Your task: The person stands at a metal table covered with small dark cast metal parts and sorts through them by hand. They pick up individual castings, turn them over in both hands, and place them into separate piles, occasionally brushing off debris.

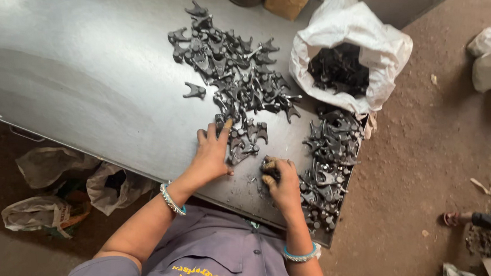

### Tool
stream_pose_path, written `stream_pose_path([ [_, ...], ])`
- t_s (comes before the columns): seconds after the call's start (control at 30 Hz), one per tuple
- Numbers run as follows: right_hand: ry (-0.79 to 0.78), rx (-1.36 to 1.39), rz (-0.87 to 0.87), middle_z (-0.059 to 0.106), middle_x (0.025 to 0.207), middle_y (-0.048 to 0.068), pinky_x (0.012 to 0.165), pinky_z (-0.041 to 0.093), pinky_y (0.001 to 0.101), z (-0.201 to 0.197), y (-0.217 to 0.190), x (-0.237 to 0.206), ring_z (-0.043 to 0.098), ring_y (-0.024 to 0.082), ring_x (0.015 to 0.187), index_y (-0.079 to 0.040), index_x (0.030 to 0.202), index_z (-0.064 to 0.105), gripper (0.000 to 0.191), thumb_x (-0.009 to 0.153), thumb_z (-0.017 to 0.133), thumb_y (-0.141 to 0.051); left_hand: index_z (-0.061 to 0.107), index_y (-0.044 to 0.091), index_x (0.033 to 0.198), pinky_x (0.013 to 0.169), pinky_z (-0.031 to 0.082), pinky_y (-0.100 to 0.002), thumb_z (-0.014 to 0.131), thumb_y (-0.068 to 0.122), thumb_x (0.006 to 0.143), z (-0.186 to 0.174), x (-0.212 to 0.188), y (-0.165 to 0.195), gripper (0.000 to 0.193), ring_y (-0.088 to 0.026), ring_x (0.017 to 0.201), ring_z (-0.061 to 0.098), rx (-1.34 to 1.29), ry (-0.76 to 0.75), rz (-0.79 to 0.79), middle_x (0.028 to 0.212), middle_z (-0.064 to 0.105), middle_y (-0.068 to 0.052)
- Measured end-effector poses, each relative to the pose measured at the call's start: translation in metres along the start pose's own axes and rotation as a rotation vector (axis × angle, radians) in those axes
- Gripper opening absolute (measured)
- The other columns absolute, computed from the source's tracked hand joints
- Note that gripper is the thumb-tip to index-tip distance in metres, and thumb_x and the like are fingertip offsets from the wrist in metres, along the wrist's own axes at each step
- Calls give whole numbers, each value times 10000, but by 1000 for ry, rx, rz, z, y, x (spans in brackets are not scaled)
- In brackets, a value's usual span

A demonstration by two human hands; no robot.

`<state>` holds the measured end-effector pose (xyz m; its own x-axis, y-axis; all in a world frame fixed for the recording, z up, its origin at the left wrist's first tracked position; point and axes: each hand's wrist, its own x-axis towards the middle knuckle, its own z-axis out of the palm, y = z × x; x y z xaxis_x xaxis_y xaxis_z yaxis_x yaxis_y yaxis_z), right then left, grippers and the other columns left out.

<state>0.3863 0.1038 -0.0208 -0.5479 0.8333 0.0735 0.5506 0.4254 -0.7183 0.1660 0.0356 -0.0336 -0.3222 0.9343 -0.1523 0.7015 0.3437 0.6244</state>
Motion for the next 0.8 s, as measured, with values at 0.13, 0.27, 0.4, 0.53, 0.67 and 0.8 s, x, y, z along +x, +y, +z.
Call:
stream_pose_path([
  [0.13, 52, 285, 83, 723, 1233, 105, 903, 542, 319, -29, 13, -36, 674, 196, 1011, -30, 1041, 655, 313, 769, 801, 23, 218, 69, 1564, 1044, 401, -621, 1024, 156, 432, 14, -6, 1, 1393, -562, 1211, 363, 103, 48, 47, 1433, 315, -313],
  [0.27, 233, 424, 156, 728, 1251, 111, 895, 546, 257, -82, 28, -68, 663, 113, 990, 2, 1076, 654, 198, 901, 736, 44, 244, 59, 1571, 1007, 422, -609, 1018, 176, 466, 17, -2, -3, 1355, -534, 1162, 404, 114, 79, 95, 1371, 364, -305],
  [0.4, 400, 418, 118, 709, 1199, 97, 944, 540, 265, -124, 33, -99, 653, 117, 1030, 27, 1133, 648, 218, 934, 730, 59, 268, 82, 1587, 980, 448, -569, 1003, 144, 469, 14, -3, 0, 1339, -499, 1127, 417, 85, 49, 76, 1361, 372, -281],
  [0.53, 483, 333, 198, 720, 1135, 81, 932, 553, 271, -138, 25, -124, 673, 123, 1006, 36, 1194, 662, 279, 925, 733, 66, 269, 75, 1590, 979, 445, -572, 1012, 156, 474, 9, -5, 5, 1343, -507, 1123, 406, 89, 32, 73, 1351, 361, -288],
  [0.67, 505, 354, 250, 730, 1133, 67, 944, 559, 264, -138, 18, -137, 688, 119, 1032, 37, 1179, 663, 270, 919, 723, 72, 286, 69, 1581, 985, 442, -578, 1024, 184, 476, 8, -5, 5, 1333, -510, 1132, 403, 106, 34, 89, 1346, 359, -292],
  [0.8, 475, 220, 259, 738, 1090, 73, 908, 553, 257, -142, 8, -145, 687, 120, 982, 48, 1169, 681, 284, 894, 735, 86, 289, 52, 1576, 976, 451, -575, 1022, 187, 480, 12, -4, 2, 1325, -521, 1138, 403, 84, 32, 90, 1360, 351, -298],
])
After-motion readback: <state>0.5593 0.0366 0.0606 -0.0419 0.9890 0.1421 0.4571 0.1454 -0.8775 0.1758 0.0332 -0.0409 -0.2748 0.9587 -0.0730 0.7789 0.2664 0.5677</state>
